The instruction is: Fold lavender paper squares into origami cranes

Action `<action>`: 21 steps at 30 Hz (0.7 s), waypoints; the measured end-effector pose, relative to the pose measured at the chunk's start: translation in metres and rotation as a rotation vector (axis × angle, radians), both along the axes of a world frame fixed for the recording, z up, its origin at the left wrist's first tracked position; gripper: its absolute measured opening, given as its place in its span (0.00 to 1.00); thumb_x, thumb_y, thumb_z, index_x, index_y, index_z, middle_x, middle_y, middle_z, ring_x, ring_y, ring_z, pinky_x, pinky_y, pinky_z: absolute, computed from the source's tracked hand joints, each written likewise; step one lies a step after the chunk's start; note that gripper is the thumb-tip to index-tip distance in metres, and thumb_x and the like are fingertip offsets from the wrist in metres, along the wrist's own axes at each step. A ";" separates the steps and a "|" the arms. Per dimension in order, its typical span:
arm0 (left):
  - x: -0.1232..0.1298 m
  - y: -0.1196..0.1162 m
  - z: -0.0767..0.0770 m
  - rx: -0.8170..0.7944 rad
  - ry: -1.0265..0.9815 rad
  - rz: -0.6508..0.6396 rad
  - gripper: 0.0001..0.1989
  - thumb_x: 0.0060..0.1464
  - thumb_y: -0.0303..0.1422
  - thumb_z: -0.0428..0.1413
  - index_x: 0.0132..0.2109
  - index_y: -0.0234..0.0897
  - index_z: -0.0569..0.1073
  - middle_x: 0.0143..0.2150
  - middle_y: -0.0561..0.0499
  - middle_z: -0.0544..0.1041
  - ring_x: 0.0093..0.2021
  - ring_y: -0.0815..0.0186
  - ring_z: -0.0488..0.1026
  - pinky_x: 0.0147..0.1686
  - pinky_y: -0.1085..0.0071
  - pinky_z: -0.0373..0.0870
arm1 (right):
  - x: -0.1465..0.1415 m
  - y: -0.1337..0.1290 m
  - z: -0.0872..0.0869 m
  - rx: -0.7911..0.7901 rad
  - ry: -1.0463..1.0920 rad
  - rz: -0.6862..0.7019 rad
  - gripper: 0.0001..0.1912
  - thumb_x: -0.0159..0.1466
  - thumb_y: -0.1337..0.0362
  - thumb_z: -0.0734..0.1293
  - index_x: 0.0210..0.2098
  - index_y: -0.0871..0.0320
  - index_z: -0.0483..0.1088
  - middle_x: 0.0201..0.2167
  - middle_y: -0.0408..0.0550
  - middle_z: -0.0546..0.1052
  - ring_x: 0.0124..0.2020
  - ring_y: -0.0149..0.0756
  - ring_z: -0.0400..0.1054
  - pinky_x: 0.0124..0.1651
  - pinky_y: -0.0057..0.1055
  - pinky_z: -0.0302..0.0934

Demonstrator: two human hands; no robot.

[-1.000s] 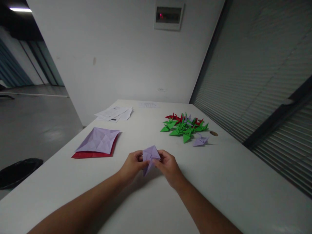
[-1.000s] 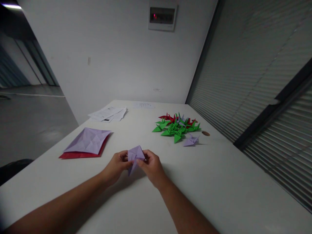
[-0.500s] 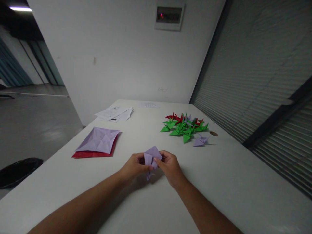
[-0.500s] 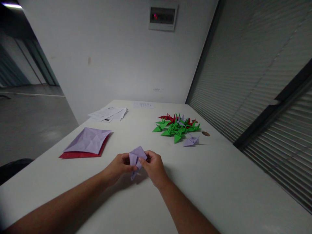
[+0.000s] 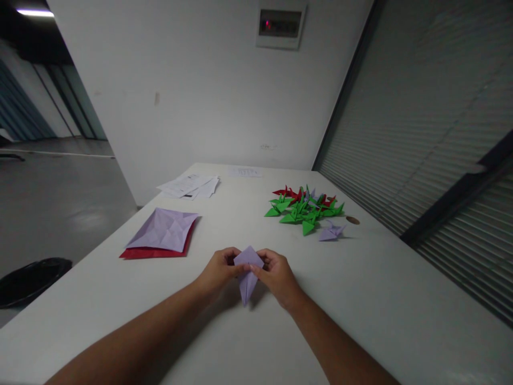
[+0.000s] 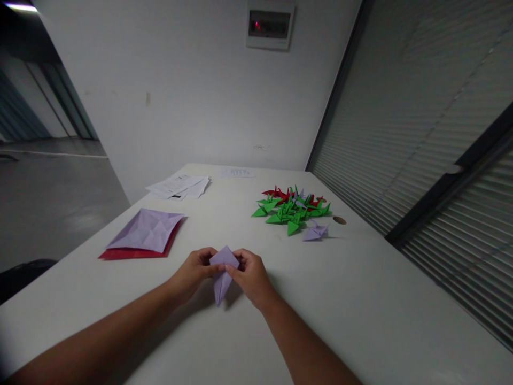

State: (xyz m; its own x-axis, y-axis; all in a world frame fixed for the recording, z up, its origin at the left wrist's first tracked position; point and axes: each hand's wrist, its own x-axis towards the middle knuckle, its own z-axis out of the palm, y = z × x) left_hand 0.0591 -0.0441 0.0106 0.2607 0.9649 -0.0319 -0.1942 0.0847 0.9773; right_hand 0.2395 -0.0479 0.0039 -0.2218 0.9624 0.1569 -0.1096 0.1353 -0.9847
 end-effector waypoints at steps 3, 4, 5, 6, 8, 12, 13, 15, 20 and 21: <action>-0.002 0.000 0.001 -0.022 -0.004 0.010 0.19 0.40 0.38 0.73 0.34 0.32 0.75 0.29 0.51 0.77 0.28 0.67 0.71 0.29 0.73 0.64 | -0.001 0.001 -0.005 -0.004 0.030 0.018 0.18 0.57 0.59 0.76 0.43 0.57 0.70 0.33 0.46 0.80 0.29 0.34 0.72 0.33 0.29 0.64; -0.002 0.000 0.001 -0.030 -0.008 0.013 0.19 0.40 0.38 0.73 0.34 0.33 0.75 0.28 0.51 0.77 0.28 0.67 0.71 0.29 0.73 0.64 | -0.001 0.001 -0.006 0.000 0.038 0.019 0.19 0.58 0.59 0.76 0.45 0.56 0.68 0.32 0.45 0.79 0.29 0.33 0.71 0.33 0.29 0.63; -0.002 0.000 0.001 -0.034 -0.011 0.017 0.19 0.40 0.39 0.73 0.34 0.33 0.74 0.28 0.51 0.77 0.28 0.67 0.71 0.28 0.73 0.64 | -0.001 0.001 -0.007 0.007 0.040 0.015 0.20 0.58 0.59 0.75 0.46 0.56 0.67 0.32 0.44 0.79 0.28 0.33 0.71 0.32 0.28 0.63; -0.002 0.000 0.002 -0.033 -0.015 0.022 0.19 0.40 0.38 0.73 0.34 0.33 0.74 0.28 0.52 0.76 0.27 0.68 0.71 0.28 0.73 0.64 | -0.001 0.002 -0.008 0.018 0.037 0.007 0.21 0.59 0.59 0.75 0.48 0.55 0.66 0.31 0.43 0.79 0.27 0.33 0.70 0.31 0.28 0.62; -0.002 0.000 0.002 -0.017 -0.016 0.036 0.19 0.39 0.37 0.73 0.33 0.33 0.74 0.28 0.53 0.76 0.27 0.69 0.70 0.28 0.73 0.63 | -0.001 0.002 -0.009 0.042 0.018 -0.017 0.22 0.59 0.59 0.74 0.48 0.55 0.65 0.30 0.42 0.78 0.27 0.32 0.69 0.30 0.28 0.61; 0.000 0.000 0.001 0.034 -0.010 0.045 0.18 0.38 0.34 0.73 0.34 0.33 0.75 0.28 0.53 0.76 0.28 0.69 0.70 0.30 0.74 0.63 | 0.000 0.002 -0.008 0.063 -0.030 -0.040 0.22 0.58 0.61 0.74 0.47 0.55 0.65 0.28 0.41 0.76 0.26 0.32 0.67 0.30 0.28 0.59; 0.000 0.000 0.001 0.043 -0.006 0.043 0.18 0.38 0.34 0.73 0.34 0.33 0.75 0.28 0.53 0.76 0.29 0.69 0.70 0.31 0.74 0.64 | 0.001 0.002 -0.007 0.065 -0.038 -0.041 0.22 0.58 0.61 0.74 0.47 0.55 0.65 0.28 0.40 0.75 0.26 0.32 0.67 0.30 0.28 0.59; 0.000 0.000 0.002 0.051 0.005 0.040 0.18 0.38 0.33 0.73 0.34 0.33 0.74 0.29 0.53 0.76 0.29 0.69 0.71 0.31 0.73 0.64 | 0.001 0.002 -0.006 0.066 -0.048 -0.037 0.22 0.57 0.60 0.75 0.47 0.55 0.65 0.27 0.40 0.75 0.26 0.32 0.67 0.30 0.28 0.59; -0.002 0.000 0.002 0.022 -0.021 0.048 0.20 0.39 0.32 0.72 0.38 0.34 0.73 0.31 0.51 0.79 0.30 0.66 0.73 0.32 0.72 0.66 | 0.000 0.001 -0.007 0.030 0.027 0.022 0.22 0.59 0.54 0.74 0.48 0.55 0.65 0.29 0.41 0.75 0.27 0.34 0.69 0.32 0.31 0.64; -0.003 0.001 0.001 0.013 -0.034 0.051 0.21 0.39 0.32 0.72 0.39 0.35 0.72 0.31 0.52 0.79 0.30 0.66 0.74 0.32 0.72 0.66 | 0.000 0.001 -0.008 0.028 0.047 0.027 0.22 0.60 0.53 0.74 0.48 0.54 0.65 0.29 0.42 0.75 0.28 0.34 0.70 0.33 0.32 0.66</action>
